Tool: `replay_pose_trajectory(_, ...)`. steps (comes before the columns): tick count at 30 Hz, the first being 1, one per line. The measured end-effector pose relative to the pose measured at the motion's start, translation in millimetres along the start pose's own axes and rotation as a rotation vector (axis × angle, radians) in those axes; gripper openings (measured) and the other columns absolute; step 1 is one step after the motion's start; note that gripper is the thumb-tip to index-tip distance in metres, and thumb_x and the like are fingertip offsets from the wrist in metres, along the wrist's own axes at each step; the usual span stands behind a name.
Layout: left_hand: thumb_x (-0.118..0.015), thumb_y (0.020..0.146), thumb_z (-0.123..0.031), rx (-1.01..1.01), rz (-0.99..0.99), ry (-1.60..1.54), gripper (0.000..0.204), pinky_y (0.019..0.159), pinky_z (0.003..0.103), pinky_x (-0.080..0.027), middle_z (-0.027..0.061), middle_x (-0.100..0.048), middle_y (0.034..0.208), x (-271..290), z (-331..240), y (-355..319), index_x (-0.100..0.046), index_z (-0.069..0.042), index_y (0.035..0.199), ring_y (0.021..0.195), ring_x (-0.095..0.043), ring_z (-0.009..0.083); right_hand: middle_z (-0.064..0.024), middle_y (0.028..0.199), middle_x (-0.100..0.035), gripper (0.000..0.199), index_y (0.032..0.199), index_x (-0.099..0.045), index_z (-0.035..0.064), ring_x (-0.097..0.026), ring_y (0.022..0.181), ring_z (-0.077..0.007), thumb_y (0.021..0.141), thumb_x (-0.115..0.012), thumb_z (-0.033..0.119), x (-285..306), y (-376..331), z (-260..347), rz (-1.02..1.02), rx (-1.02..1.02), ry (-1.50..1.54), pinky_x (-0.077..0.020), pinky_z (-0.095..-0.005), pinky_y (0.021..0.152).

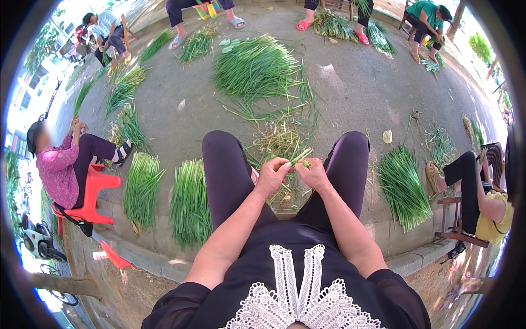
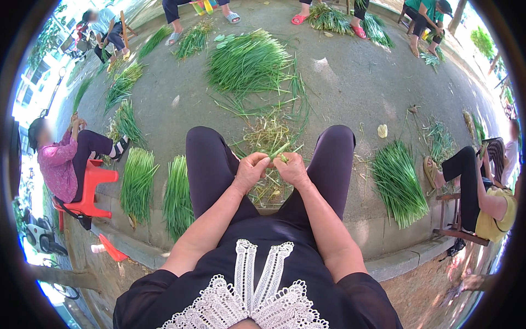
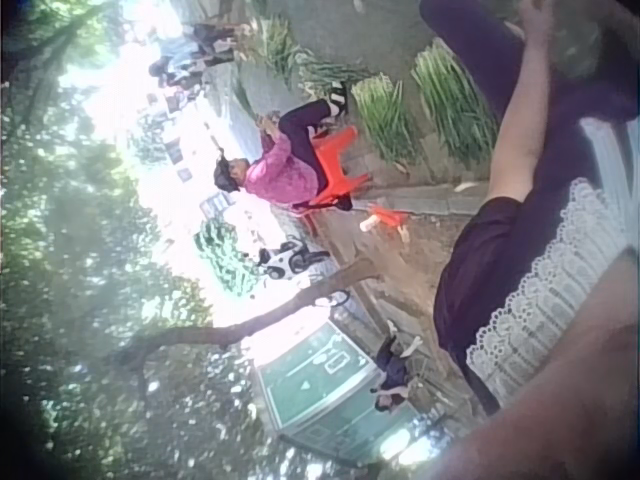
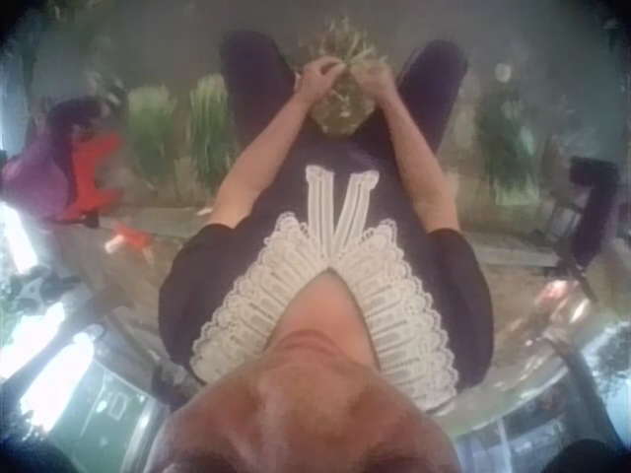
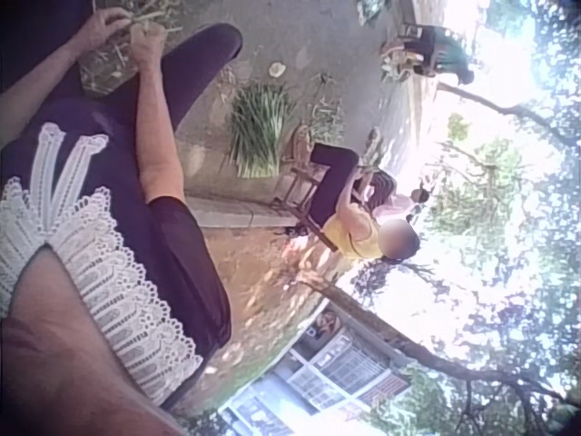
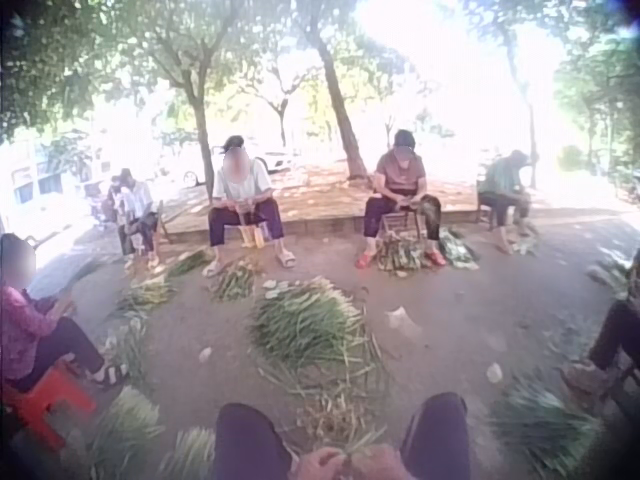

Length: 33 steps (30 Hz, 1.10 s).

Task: The person cleans scallions by hand, peeling away the outer layers and removing the roots while sitting outdoors with other people.

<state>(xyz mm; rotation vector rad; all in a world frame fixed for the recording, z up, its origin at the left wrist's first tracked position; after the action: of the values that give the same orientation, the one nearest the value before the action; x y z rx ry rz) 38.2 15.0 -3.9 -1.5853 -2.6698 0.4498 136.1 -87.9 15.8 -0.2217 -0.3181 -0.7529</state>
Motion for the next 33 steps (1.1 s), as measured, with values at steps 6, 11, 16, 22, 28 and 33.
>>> replay_pose_trajectory(6,-0.051,0.087,-0.016,0.005,-0.011,0.006,0.016,0.047,0.019,-0.041,0.0040,-0.061,0.073,0,4,1,-0.057,-0.002,0.092,0.050,-0.047,0.0043,0.0026,0.050,-0.042,0.021,0.060,-0.051,0.0025,-0.037,0.049,-0.0055,0.076,-0.054,0.016,-1,0,-2,0.024,-0.019,0.019,-0.0319,-0.0276,0.045)
replay_pose_trajectory(11,-0.050,0.089,-0.019,0.004,-0.028,-0.010,0.019,0.047,0.017,-0.039,0.0028,-0.060,0.074,6,4,2,-0.056,-0.002,0.095,0.051,-0.045,0.0034,0.0013,0.052,-0.047,0.021,0.073,-0.061,0.0006,-0.040,0.050,-0.0072,0.080,-0.055,0.019,-3,2,-4,0.032,-0.088,0.153,-0.0343,-0.0276,0.047)
replay_pose_trajectory(16,-0.049,0.089,-0.019,-0.024,0.020,0.040,0.019,0.048,0.018,-0.041,0.0033,-0.061,0.076,3,3,1,-0.056,-0.003,0.096,0.051,-0.046,0.0035,0.0033,0.055,-0.047,0.027,0.076,-0.062,0.0005,-0.040,0.051,-0.0062,0.083,-0.057,0.026,-4,2,1,0.098,-0.131,0.119,-0.0336,-0.0268,0.047)
replay_pose_trajectory(22,-0.049,0.089,-0.019,-0.003,0.033,0.016,0.019,0.050,0.019,-0.042,0.0038,-0.062,0.079,1,5,2,-0.055,-0.003,0.098,0.054,-0.049,0.0045,0.0030,0.054,-0.047,0.025,0.076,-0.060,0.0009,-0.040,0.047,-0.0058,0.085,-0.055,0.024,-8,5,-19,0.103,-0.174,0.202,-0.0325,-0.0253,0.043)
replay_pose_trajectory(28,-0.051,0.087,-0.017,-0.007,-0.012,0.000,0.017,0.049,0.020,-0.043,0.0047,-0.061,0.076,3,3,0,-0.055,-0.002,0.094,0.053,-0.050,0.0060,0.0020,0.053,-0.046,0.022,0.069,-0.055,0.0045,-0.040,0.041,-0.0054,0.086,-0.051,0.017,7,8,-16,-0.071,-0.235,0.543,-0.0296,-0.0218,0.037)
replay_pose_trajectory(33,-0.053,0.086,-0.014,-0.026,-0.042,-0.039,0.016,0.050,0.020,-0.044,0.0047,-0.061,0.078,5,3,0,-0.055,-0.001,0.095,0.058,-0.053,0.0068,-0.0038,0.069,-0.051,0.019,0.094,-0.057,-0.0011,-0.042,0.043,-0.0068,0.085,-0.053,0.015,23,10,-19,-0.304,-0.253,0.806,-0.0316,-0.0222,0.035)
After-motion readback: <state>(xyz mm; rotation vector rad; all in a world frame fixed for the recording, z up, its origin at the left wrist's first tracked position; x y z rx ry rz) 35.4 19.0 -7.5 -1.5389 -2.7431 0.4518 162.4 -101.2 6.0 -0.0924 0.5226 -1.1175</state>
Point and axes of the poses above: each hand's wrist, its own y-axis towards the middle knuckle, its own x-axis out of the back of the hand, z = x × y, the point moved 5 cm from there along y, towards the middle knuckle
